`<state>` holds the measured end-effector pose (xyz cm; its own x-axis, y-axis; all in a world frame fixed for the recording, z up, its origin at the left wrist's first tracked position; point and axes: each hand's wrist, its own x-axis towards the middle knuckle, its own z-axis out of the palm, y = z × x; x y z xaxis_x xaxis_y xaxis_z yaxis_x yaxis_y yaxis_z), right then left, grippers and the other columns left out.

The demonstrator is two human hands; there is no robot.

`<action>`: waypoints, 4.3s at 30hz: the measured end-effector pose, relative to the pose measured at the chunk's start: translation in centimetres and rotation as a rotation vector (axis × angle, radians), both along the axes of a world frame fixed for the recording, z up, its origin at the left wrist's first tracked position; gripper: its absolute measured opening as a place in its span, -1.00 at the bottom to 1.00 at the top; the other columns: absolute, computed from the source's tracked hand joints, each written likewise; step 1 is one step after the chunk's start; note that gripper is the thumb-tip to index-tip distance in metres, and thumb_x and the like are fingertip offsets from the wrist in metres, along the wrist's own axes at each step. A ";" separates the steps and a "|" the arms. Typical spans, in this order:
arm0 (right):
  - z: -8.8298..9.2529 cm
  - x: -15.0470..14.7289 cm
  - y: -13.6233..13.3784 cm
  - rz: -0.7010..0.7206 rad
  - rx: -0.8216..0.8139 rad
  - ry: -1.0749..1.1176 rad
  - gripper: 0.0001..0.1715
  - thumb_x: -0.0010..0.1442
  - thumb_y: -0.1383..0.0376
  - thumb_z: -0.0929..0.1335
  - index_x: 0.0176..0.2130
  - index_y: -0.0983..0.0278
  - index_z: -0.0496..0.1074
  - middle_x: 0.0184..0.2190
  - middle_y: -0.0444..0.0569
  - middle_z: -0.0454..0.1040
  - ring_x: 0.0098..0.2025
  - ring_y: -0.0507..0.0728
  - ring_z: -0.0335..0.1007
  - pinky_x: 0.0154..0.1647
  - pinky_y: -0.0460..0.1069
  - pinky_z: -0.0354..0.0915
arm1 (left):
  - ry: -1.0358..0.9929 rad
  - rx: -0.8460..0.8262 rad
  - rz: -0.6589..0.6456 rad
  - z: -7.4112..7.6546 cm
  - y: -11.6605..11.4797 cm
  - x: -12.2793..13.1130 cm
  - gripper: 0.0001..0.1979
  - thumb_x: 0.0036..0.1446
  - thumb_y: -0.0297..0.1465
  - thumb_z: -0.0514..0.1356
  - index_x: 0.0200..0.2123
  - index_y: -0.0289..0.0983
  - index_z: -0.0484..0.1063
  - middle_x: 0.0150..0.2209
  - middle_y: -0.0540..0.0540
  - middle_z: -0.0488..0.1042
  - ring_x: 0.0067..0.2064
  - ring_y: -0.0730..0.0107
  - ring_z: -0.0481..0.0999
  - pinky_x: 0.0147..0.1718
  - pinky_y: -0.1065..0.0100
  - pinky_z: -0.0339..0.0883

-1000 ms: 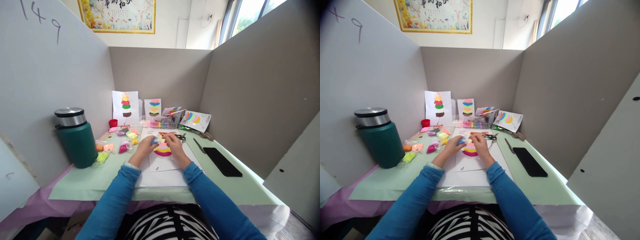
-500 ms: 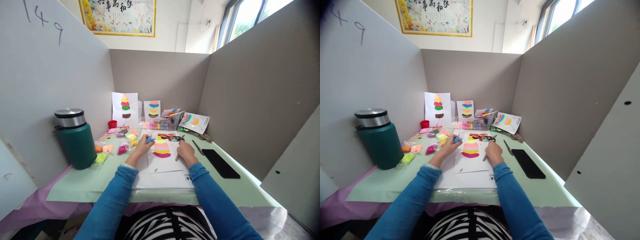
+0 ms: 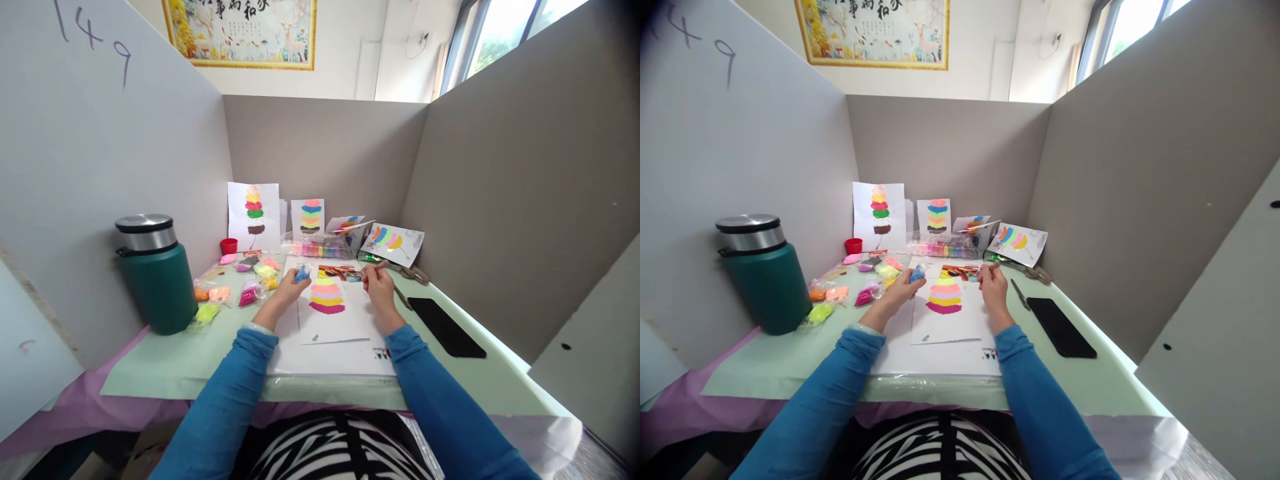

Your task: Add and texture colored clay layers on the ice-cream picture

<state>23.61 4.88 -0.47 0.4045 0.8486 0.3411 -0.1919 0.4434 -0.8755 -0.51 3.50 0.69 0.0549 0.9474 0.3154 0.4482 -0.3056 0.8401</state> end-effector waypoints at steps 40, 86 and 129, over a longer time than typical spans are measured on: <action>1.2 -2.4 -2.3 0.201 0.026 0.055 -0.62 -0.03 0.02 0.42 -0.45 0.31 0.42 -0.66 -0.12 0.45 -0.74 -0.05 0.20 -0.77 -0.14 -0.05 | 0.426 0.283 -0.027 -0.6 0.2 0.5 -0.57 0.17 -0.36 0.17 0.12 -0.25 0.41 -0.14 -0.16 0.42 -0.04 0.17 0.43 0.01 0.20 0.30; 0.9 -2.7 -2.4 0.455 0.108 0.054 -0.65 0.07 0.03 0.43 -0.38 0.28 0.47 -0.52 -0.03 0.57 -0.63 0.00 0.32 -0.71 -0.12 0.03 | -0.055 -0.038 -0.256 1.5 -2.7 0.9 -0.51 0.24 0.01 -0.08 -0.56 -0.21 0.14 -0.59 0.06 0.17 -0.49 0.41 0.21 -0.34 0.34 0.14; 1.2 -2.8 -3.1 0.418 0.119 -0.019 -0.73 0.04 0.12 0.39 -0.43 0.29 0.50 -0.55 -0.02 0.54 -0.64 0.01 0.31 -0.69 -0.10 0.03 | -0.111 -0.058 -0.206 1.5 -2.5 0.8 -0.51 0.21 0.05 -0.07 -0.55 -0.20 0.14 -0.61 0.07 0.16 -0.53 0.42 0.20 -0.39 0.33 0.15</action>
<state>20.83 1.83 0.69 0.0273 0.8923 0.4505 -0.3602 0.4292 -0.8283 0.33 1.04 2.19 0.2173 0.9365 0.2754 0.2848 -0.3307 0.8998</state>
